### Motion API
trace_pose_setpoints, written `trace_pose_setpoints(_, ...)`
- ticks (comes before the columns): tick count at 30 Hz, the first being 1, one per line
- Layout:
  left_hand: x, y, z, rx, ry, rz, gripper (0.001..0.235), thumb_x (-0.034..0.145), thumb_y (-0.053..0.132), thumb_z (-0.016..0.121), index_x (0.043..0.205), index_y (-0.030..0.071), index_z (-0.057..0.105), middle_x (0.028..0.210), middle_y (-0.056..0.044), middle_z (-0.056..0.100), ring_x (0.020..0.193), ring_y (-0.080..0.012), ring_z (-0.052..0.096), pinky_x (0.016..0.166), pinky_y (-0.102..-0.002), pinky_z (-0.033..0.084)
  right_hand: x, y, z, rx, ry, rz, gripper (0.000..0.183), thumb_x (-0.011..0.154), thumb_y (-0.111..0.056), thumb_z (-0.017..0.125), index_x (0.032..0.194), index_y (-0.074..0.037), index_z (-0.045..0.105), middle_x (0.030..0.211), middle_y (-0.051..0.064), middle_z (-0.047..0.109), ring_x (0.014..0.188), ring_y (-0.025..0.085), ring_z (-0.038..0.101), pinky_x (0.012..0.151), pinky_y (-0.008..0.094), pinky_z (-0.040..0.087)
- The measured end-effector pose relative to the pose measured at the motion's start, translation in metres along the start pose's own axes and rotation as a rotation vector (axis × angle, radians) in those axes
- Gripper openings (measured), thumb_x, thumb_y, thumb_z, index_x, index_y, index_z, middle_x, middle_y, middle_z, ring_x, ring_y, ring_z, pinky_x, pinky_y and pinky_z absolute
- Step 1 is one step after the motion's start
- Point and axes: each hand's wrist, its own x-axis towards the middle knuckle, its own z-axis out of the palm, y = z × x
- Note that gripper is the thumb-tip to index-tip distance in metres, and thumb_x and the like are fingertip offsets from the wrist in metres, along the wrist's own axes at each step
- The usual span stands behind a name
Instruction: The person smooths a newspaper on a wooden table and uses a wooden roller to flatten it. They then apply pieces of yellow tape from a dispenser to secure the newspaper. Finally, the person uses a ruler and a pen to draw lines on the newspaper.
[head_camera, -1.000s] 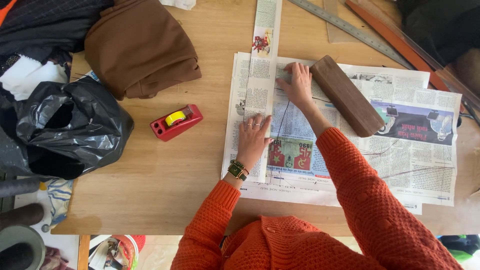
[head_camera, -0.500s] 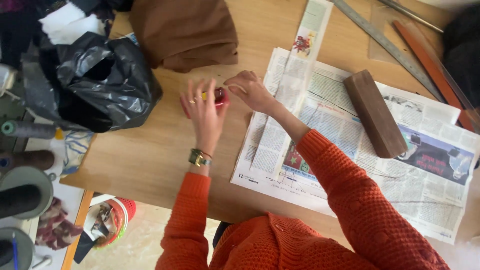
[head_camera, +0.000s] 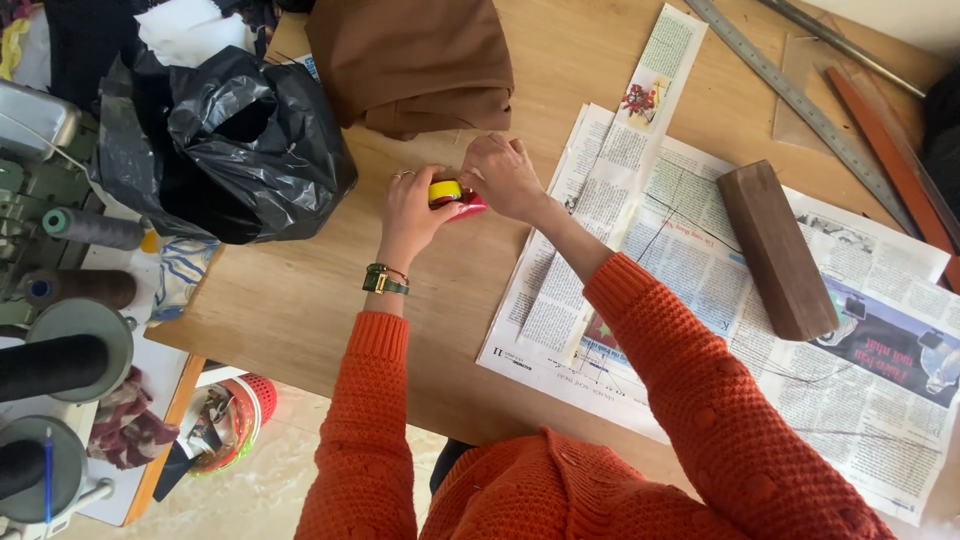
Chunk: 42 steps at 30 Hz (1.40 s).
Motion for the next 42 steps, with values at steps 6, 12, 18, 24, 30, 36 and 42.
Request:
trace_pose_setpoints(6, -0.001, 0.0, -0.002, 0.009, -0.029, -0.023, 0.067, 0.074, 0.046, 0.085, 0.131, 0.023, 0.058, 0.113, -0.018, 0.068, 0.115, -0.038, 0.062, 0.105, -0.05, 0.041, -0.003, -0.011, -0.053, -0.206, 0.091, 0.028, 0.017, 0.097, -0.037, 0.069, 0.092, -0.021, 0.074, 0.111, 0.003, 0.07, 0.115, 0.02, 0.058, 0.094, 0.04, 0.042)
trace_pose_setpoints(12, -0.002, 0.009, -0.01, 0.012, -0.047, -0.016, 0.064, 0.081, 0.043, 0.083, 0.135, 0.024, 0.055, 0.115, -0.02, 0.068, 0.116, -0.0395, 0.06, 0.105, -0.052, 0.04, -0.024, 0.035, -0.045, -0.134, -0.033, 0.182, 0.015, 0.098, -0.033, 0.066, 0.09, -0.022, 0.07, 0.104, 0.002, 0.064, 0.108, 0.022, 0.058, 0.089, 0.043, 0.045)
trace_pose_setpoints(18, -0.004, 0.013, -0.012, 0.059, -0.032, 0.042, 0.07, 0.083, 0.042, 0.081, 0.143, 0.034, 0.047, 0.117, -0.019, 0.067, 0.119, -0.0405, 0.058, 0.099, -0.055, 0.044, -0.042, 0.048, 0.057, 0.003, -0.114, 0.304, 0.028, 0.096, -0.044, 0.064, 0.097, -0.017, 0.072, 0.106, 0.005, 0.064, 0.109, 0.027, 0.061, 0.089, 0.048, 0.051)
trace_pose_setpoints(24, -0.013, 0.002, -0.002, 0.126, 0.116, 0.234, 0.051, 0.089, 0.042, 0.073, 0.137, 0.041, 0.054, 0.138, 0.004, 0.057, 0.117, -0.0272, 0.061, 0.1, -0.048, 0.043, -0.052, 0.031, 0.061, 0.157, -0.084, 0.36, 0.028, 0.096, -0.042, 0.06, 0.098, -0.016, 0.069, 0.108, 0.006, 0.059, 0.113, 0.03, 0.053, 0.093, 0.049, 0.047)
trace_pose_setpoints(30, -0.012, 0.005, -0.004, 0.159, 0.137, 0.297, 0.039, 0.094, 0.038, 0.066, 0.131, 0.05, 0.06, 0.143, 0.009, 0.053, 0.116, -0.0258, 0.061, 0.099, -0.047, 0.043, -0.059, 0.035, 0.067, 0.203, -0.042, 0.346, 0.023, 0.094, -0.038, 0.064, 0.096, -0.015, 0.067, 0.107, 0.008, 0.056, 0.112, 0.032, 0.052, 0.091, 0.049, 0.048)
trace_pose_setpoints(36, -0.011, 0.0, 0.0, 0.157, 0.152, 0.307, 0.038, 0.094, 0.043, 0.066, 0.13, 0.053, 0.061, 0.14, 0.013, 0.055, 0.117, -0.0222, 0.062, 0.096, -0.044, 0.043, -0.066, 0.031, 0.072, 0.299, 0.002, 0.294, 0.024, 0.093, -0.035, 0.063, 0.092, -0.011, 0.065, 0.106, 0.01, 0.056, 0.112, 0.034, 0.052, 0.092, 0.048, 0.049)
trace_pose_setpoints(42, -0.01, -0.001, -0.001, 0.162, 0.138, 0.309, 0.04, 0.093, 0.042, 0.067, 0.132, 0.052, 0.061, 0.139, 0.013, 0.056, 0.118, -0.0215, 0.061, 0.096, -0.044, 0.043, -0.067, 0.03, 0.069, 0.418, 0.051, 0.275, 0.021, 0.095, -0.029, 0.064, 0.09, -0.009, 0.063, 0.105, 0.012, 0.057, 0.11, 0.038, 0.054, 0.094, 0.047, 0.049)
